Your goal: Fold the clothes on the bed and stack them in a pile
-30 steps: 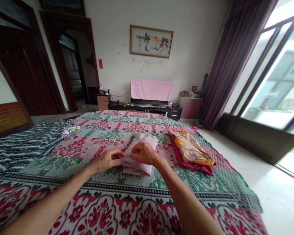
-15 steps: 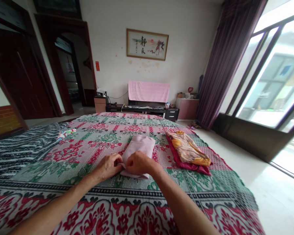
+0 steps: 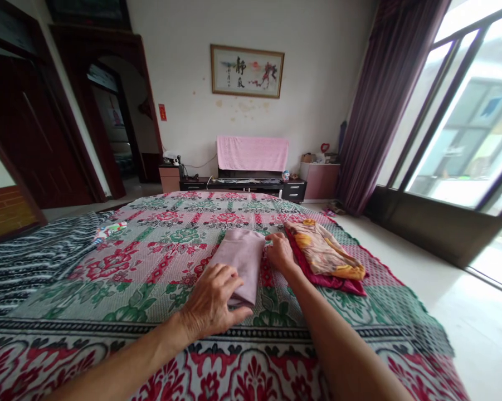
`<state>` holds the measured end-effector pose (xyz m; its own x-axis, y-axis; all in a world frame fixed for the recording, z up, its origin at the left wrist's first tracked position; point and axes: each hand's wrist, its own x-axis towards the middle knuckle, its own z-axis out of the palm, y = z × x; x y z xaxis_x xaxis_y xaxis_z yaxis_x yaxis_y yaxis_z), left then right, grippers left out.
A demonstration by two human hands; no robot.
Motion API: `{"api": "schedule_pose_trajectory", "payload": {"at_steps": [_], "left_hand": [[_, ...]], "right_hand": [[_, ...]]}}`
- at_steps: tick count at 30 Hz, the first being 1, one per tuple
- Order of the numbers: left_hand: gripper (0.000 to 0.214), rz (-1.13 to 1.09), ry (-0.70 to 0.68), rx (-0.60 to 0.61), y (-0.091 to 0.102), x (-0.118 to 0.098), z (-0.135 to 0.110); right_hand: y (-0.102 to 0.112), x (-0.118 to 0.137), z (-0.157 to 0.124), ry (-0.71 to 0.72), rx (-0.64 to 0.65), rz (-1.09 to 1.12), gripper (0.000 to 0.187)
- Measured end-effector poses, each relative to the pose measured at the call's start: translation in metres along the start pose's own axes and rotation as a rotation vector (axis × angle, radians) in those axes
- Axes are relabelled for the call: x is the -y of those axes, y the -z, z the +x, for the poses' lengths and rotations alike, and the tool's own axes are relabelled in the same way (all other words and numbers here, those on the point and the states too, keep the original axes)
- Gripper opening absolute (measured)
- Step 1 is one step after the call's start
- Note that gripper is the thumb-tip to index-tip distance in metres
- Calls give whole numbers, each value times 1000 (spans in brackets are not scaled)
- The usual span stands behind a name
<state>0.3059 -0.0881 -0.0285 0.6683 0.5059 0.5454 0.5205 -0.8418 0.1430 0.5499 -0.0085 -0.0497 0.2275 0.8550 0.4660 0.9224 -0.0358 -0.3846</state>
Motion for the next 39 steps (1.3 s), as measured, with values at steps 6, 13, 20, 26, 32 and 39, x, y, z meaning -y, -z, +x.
{"api": "schedule_pose_trajectory", "payload": {"at_steps": [6, 13, 20, 26, 32, 39], "left_hand": [[36, 167, 109, 141, -13, -23, 16], [26, 222, 195, 277, -15, -25, 23], [30, 174, 433, 169, 71, 50, 38], [32, 314, 496, -28, 120, 120, 35], [37, 322, 510, 23, 116, 159, 2], [41, -110, 589, 157, 124, 205, -53]], "right_hand": [[2, -5, 21, 358, 170, -55, 51], [-8, -9, 32, 461, 223, -95, 38], [19, 6, 33, 430, 40, 42, 32], [73, 57, 27, 323, 92, 130, 26], [100, 121, -15, 433, 383, 160, 23], [94, 194, -78, 608, 513, 97, 19]]}}
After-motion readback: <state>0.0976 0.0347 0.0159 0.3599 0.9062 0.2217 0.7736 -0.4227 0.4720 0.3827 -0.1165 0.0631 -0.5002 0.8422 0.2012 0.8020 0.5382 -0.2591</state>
